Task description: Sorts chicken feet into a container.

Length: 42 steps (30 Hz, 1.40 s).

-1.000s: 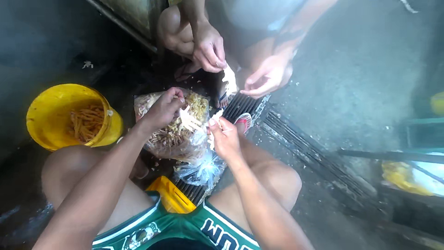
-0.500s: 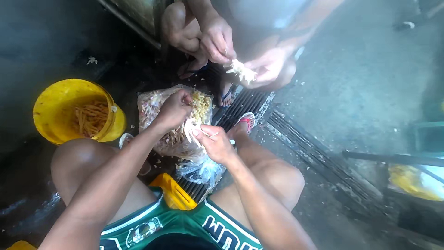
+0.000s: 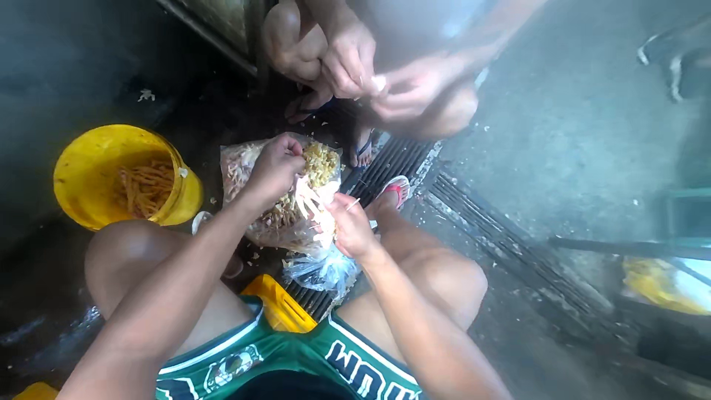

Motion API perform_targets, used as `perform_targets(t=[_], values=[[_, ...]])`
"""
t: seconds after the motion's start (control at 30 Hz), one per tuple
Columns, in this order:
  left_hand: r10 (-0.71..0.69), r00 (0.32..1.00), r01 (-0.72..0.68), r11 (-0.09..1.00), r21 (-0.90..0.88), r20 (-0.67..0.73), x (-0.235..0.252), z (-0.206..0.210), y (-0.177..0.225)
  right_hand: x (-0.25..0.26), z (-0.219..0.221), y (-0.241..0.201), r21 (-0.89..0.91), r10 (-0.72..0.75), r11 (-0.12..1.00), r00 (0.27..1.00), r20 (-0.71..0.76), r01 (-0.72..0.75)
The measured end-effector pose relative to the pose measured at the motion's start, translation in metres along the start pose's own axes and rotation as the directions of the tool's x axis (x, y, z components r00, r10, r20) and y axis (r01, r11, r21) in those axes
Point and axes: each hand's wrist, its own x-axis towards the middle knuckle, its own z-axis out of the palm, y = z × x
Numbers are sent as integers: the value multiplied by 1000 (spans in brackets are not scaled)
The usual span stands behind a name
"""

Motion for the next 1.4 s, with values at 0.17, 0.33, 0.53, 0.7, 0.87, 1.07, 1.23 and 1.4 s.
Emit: perform_targets(t=[0.17,0.33,0.53,0.7,0.87,1.07,1.23,1.4], values=[[-38,998,37,999,-34,-49,0,12,-8,1,6,6,-168,26,986,999,30,-20],[-7,992,9,1000,18,-126,1,5,-2,4,7,-2,-127,-51,990,997,54,57],[-15,953,8,1000,-24,-302,23,-17,-5,-5,16,-8,-20,-133,991,989,68,134],[-140,839,-35,951,-309,-525,41,-80,-3,-30,6,-7,21,-192,981,973,131,190],[-31,956,-128,851,-509,-293,15,-60,10,-12,-3,-11,-70,-63,995,996,64,68],[88,989,-136,844,-519,-116,11,-41,6,-6,3,-5,-5,-62,998,985,162,63],[69,995,-95,880,-466,-74,5,-22,1,-2,9,6,208,-43,978,973,229,-5],[47,994,-78,940,-333,-99,2,-11,1,3,22,7,197,-1,980,991,132,-26]])
